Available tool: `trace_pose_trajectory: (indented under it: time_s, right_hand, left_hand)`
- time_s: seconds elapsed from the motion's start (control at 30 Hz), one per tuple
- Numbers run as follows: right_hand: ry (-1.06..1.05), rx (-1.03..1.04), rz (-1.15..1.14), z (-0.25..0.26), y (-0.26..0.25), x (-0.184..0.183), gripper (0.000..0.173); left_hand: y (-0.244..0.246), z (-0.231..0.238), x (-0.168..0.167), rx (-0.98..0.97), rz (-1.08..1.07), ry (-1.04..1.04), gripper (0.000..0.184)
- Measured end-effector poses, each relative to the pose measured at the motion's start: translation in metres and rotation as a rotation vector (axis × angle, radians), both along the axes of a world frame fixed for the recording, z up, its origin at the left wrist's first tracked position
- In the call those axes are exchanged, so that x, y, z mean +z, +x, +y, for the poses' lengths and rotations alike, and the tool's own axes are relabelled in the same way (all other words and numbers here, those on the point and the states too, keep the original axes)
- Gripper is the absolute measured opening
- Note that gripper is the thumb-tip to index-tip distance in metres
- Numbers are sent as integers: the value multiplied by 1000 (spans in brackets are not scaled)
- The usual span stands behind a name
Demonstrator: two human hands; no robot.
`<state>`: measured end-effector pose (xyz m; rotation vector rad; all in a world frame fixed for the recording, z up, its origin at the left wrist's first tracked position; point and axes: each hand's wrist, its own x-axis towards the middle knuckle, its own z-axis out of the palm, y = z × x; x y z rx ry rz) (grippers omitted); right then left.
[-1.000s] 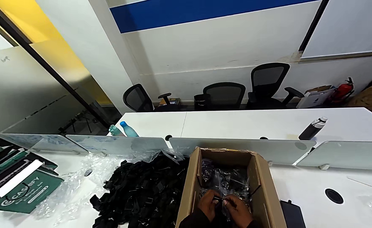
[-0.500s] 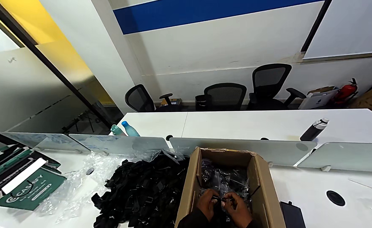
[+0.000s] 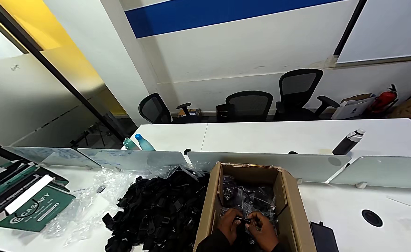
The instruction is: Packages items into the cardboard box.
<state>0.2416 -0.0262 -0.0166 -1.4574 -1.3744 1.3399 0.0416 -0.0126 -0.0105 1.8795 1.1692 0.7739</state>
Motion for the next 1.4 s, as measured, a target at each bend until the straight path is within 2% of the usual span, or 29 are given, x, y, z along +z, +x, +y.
trace_pose_trajectory:
  time_s: [0.23, 0.33, 0.47, 0.53, 0.63, 0.7, 0.87, 1.0, 1.2, 1.4]
  right_hand:
    - [-49, 72, -101, 1, 3, -5, 43]
    - [-70, 65, -48, 1, 4, 0, 26]
    - [-83, 26, -37, 0, 3, 5, 39]
    - [-80, 40, -57, 1, 4, 1, 34]
    - [-45, 85, -73, 1, 4, -7, 38]
    - [-49, 82, -53, 1, 5, -4, 26]
    - [-82, 69, -31, 0, 4, 1, 46]
    - [-71, 97, -32, 1, 3, -6, 27]
    - [-39, -107, -59, 5, 7, -2, 29]
    - [-19, -149, 61, 5, 7, 1, 35]
  left_hand:
    - [1, 0, 0, 10, -13, 33, 23]
    - [0, 0, -2, 12, -16, 35, 23]
    - [0, 0, -4, 8, -22, 40, 22]
    - [0, 0, -5, 7, -26, 47, 22]
    - [0, 0, -5, -2, -32, 47, 22]
    - [0, 0, -5, -4, -31, 39, 22]
    - [1, 0, -1, 0, -18, 32, 23]
    - [1, -1, -2, 3, -11, 37, 22]
    - [1, -1, 4, 234, -7, -8, 26]
    - [2, -3, 3, 287, -24, -82, 33]
